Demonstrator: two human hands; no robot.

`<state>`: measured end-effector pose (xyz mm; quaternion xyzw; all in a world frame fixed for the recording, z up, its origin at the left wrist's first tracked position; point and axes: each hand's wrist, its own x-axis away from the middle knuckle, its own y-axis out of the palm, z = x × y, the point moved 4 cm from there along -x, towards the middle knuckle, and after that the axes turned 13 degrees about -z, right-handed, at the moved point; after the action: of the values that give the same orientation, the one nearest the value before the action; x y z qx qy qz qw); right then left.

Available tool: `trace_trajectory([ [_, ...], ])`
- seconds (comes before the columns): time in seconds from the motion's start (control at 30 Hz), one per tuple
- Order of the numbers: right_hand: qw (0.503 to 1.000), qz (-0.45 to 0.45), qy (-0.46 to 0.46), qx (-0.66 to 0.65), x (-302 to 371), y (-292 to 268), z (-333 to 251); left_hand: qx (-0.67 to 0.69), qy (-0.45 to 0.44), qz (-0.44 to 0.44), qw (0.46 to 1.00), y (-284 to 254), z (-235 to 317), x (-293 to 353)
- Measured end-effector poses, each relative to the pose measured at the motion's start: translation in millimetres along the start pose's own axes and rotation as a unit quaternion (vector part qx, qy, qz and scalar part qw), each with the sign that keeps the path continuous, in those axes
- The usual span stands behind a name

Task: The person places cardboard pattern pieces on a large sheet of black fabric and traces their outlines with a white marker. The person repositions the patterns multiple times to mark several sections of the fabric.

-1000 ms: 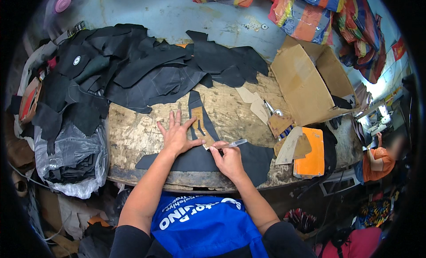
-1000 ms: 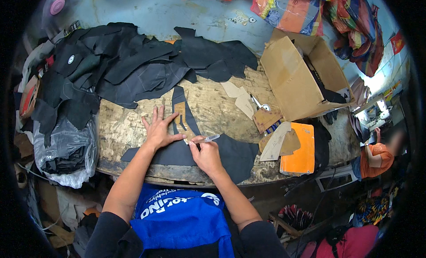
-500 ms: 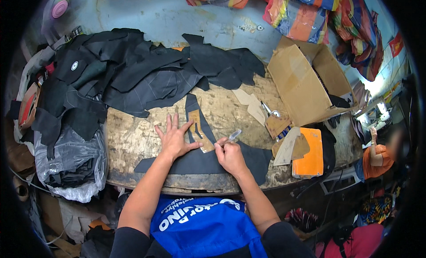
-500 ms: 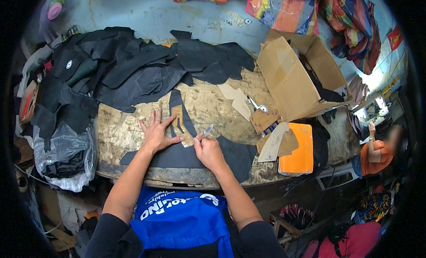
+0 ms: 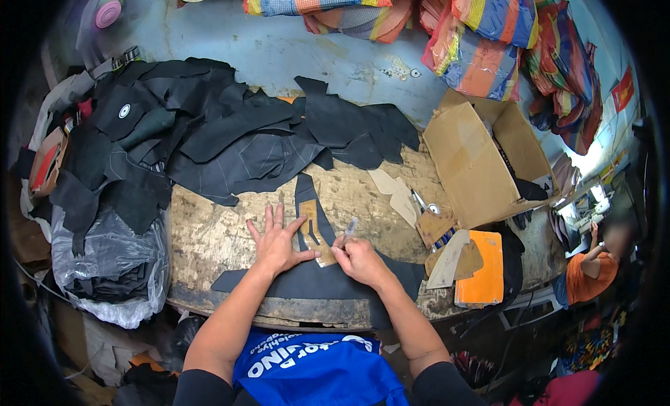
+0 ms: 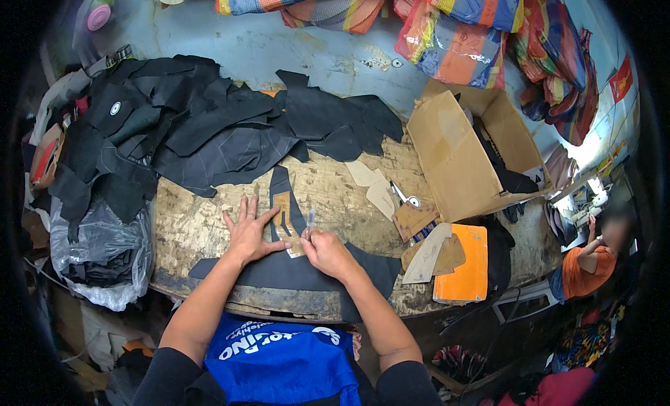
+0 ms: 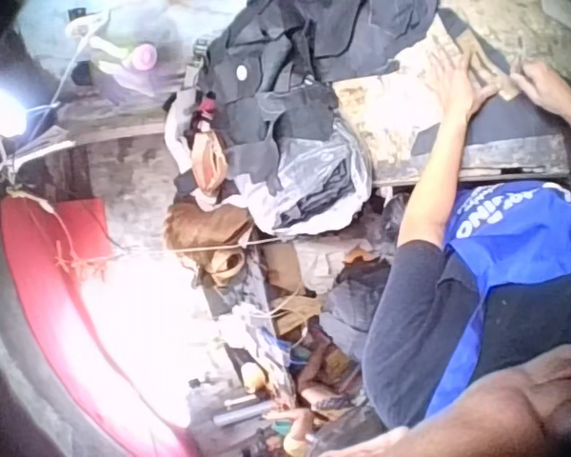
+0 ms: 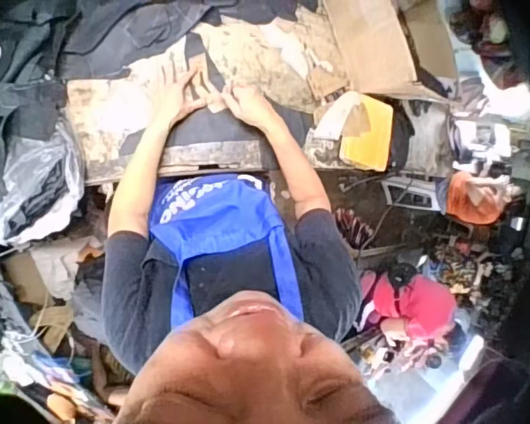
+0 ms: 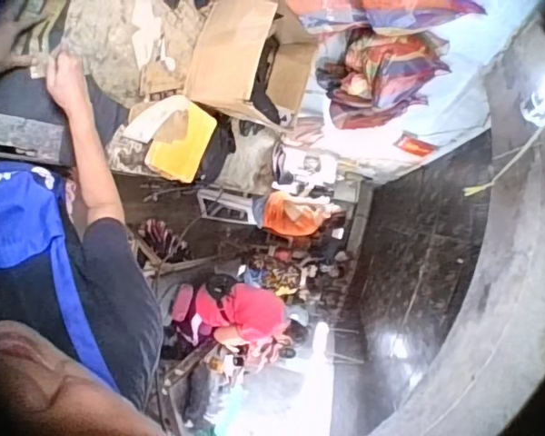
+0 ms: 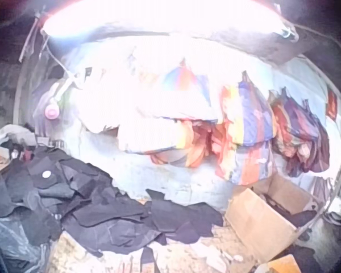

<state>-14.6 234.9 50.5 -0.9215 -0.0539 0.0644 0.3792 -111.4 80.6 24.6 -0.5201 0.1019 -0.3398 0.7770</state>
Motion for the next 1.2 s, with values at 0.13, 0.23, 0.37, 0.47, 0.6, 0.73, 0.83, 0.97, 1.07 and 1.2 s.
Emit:
trace_trajectory([
  [0.13,0.999,0.019,-0.022,0.017,-22.6,3.2,3.2,-0.002,0.003,0.004,1.000,-0.6,0.0,0.0],
  [0.23,0.998,0.052,-0.010,0.023,-52.0,5.1,9.4,0.001,0.006,0.010,1.000,-2.1,0.0,-0.4],
  [0.37,0.991,0.131,-0.012,0.039,-89.2,-2.8,25.0,0.000,0.007,0.004,1.000,-1.8,0.6,0.8],
  [0.47,0.979,0.196,-0.031,0.054,-107.1,-6.2,36.1,0.002,0.001,-0.005,1.000,-1.5,0.3,0.6],
  [0.6,0.974,0.157,0.046,-0.154,-114.7,10.4,56.3,-0.003,0.000,0.001,1.000,-1.0,-0.6,-0.6],
  [0.73,0.978,0.125,0.051,-0.157,-114.4,20.0,55.4,-0.001,0.001,0.005,1.000,2.0,-2.4,-2.1],
  [0.83,0.983,0.131,0.045,-0.120,-115.7,17.4,46.7,0.001,0.003,0.007,1.000,3.8,-3.3,-2.8],
  [0.97,0.946,0.200,0.099,0.235,-109.2,-0.2,24.4,-0.002,0.003,0.006,1.000,2.8,-3.0,-2.0],
  [1.07,0.960,0.250,0.093,0.085,-81.2,-16.0,18.5,-0.004,-0.004,-0.006,1.000,-1.5,0.0,0.4],
  [1.2,0.956,0.262,0.037,-0.126,-24.1,-8.7,7.1,0.000,-0.030,-0.033,0.999,-7.5,7.4,10.4],
])
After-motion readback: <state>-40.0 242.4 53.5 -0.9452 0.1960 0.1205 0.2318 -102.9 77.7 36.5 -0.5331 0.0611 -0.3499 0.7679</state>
